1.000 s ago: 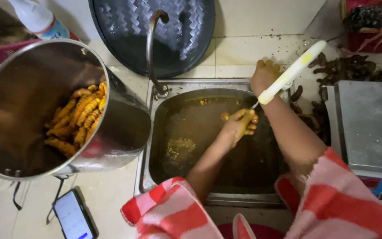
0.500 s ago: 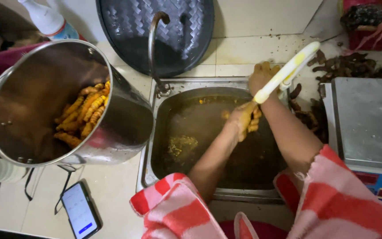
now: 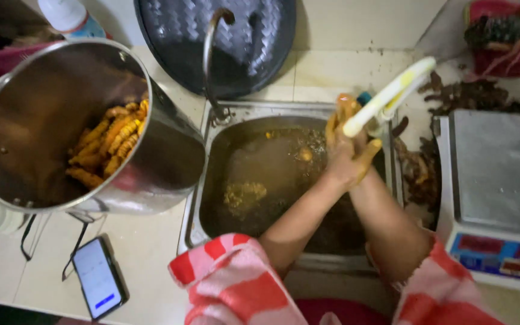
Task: Washing turmeric roots in a sink and transferring them to a large metal pot
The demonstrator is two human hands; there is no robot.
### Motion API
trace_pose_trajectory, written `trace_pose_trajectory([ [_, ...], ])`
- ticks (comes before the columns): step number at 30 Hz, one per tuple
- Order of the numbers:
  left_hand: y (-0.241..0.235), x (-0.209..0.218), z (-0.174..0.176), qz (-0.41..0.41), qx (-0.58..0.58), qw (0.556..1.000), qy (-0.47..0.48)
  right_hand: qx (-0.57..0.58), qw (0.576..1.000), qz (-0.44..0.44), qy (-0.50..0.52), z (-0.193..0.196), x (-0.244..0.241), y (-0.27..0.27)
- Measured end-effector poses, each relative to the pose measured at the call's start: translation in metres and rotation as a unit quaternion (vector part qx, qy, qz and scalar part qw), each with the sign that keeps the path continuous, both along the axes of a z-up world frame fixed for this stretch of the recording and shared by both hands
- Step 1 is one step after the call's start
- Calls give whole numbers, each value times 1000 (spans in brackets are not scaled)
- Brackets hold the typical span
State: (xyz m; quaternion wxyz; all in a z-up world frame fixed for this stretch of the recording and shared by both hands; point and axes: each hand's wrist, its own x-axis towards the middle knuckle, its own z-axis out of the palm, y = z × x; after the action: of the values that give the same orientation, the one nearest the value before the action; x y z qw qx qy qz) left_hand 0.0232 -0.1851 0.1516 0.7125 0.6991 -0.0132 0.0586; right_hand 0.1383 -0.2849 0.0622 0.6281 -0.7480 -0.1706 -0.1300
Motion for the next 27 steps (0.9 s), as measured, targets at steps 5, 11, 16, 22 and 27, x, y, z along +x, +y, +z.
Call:
trace_pose_trajectory([
  [5, 35, -10, 4, -48, 157, 975, -153, 220, 956, 75, 178, 7, -49, 27],
  [11, 65, 3, 22, -125, 321, 939, -20, 453, 796, 162, 367, 39, -87, 65],
  [16, 94, 46, -75, -70, 347, 934, 42, 484, 699, 189, 491, 71, -108, 55],
  [22, 123, -22, -103, -159, 220, 960, 74, 148, 850, 169, 476, 126, -142, 25],
  [27, 149, -86, -3, -248, 507, 806, 179, -296, 890, 13, 347, 170, -104, 23],
])
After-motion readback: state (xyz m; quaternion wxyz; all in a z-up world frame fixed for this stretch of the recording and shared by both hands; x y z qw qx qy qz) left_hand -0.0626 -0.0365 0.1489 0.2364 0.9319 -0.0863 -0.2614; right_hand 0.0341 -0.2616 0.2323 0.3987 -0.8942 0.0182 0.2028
